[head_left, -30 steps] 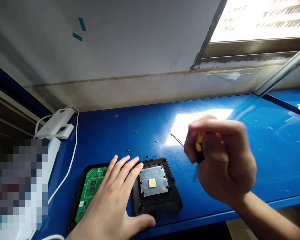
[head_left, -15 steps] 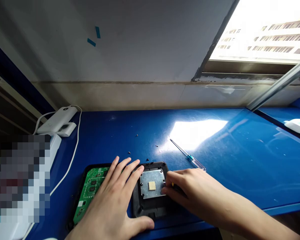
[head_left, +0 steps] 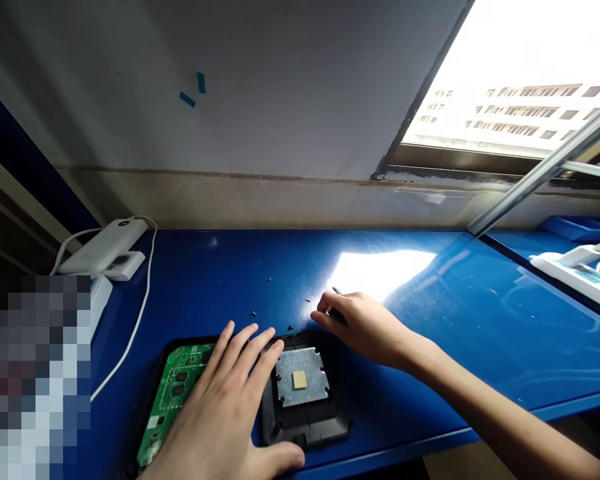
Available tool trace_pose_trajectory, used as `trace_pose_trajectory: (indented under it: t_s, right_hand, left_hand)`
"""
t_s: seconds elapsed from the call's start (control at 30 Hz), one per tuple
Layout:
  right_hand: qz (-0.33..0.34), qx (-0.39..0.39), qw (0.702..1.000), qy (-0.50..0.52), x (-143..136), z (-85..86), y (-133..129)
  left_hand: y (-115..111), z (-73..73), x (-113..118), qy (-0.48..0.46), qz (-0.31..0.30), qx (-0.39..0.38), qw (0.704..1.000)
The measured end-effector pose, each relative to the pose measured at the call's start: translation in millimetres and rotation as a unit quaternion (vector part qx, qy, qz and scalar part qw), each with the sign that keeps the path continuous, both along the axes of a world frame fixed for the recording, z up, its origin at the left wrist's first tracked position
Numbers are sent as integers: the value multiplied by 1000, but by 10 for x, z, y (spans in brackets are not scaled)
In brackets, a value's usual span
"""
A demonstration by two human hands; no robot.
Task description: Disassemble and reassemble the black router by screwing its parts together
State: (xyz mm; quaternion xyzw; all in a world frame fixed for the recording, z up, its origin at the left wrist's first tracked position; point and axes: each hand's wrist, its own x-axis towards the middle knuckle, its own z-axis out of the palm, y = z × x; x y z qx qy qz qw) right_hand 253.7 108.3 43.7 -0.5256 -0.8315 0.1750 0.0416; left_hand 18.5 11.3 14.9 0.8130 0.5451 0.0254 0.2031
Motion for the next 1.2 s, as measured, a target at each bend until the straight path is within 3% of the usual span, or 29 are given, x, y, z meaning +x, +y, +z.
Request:
trace_pose_trajectory:
  t_s: [0.2,0.3,0.33,0.43,0.5,0.57,0.63,0.8,1.2]
  right_hand:
    - [-30,25,998,49,43,108,-71]
    - [-14,81,977,196,15,253,-183]
    - [1,107,954,279,-21,295,-221]
    - [42,155,848,505,-196,357,-322]
    - [63,176,799,572,-332,326,-365]
    - [77,180,773,603,-444,248,-382]
    - [89,171,769,609,-513,151,-382]
    - [130,129,799,573,-544,-10,-377]
    - [158,142,805,555,-563,-39,-394]
  left_hand:
    - [27,-13,6,-8,-8,-9,1000]
    - [20,-58,-13,-16,1,6,1000]
    - [14,-85,-22,-18,-2,18,1000]
    - [-4,-178,-41,-33,-20,76,996]
    - [-10,-217,-44,-45,-26,111,992]
    - [-5,-212,-35,-44,-26,119,992]
    - [6,-169,-19,-35,-33,105,993]
    - [30,-67,8,-35,-44,92,994]
    - [11,-75,32,-54,-41,98,993]
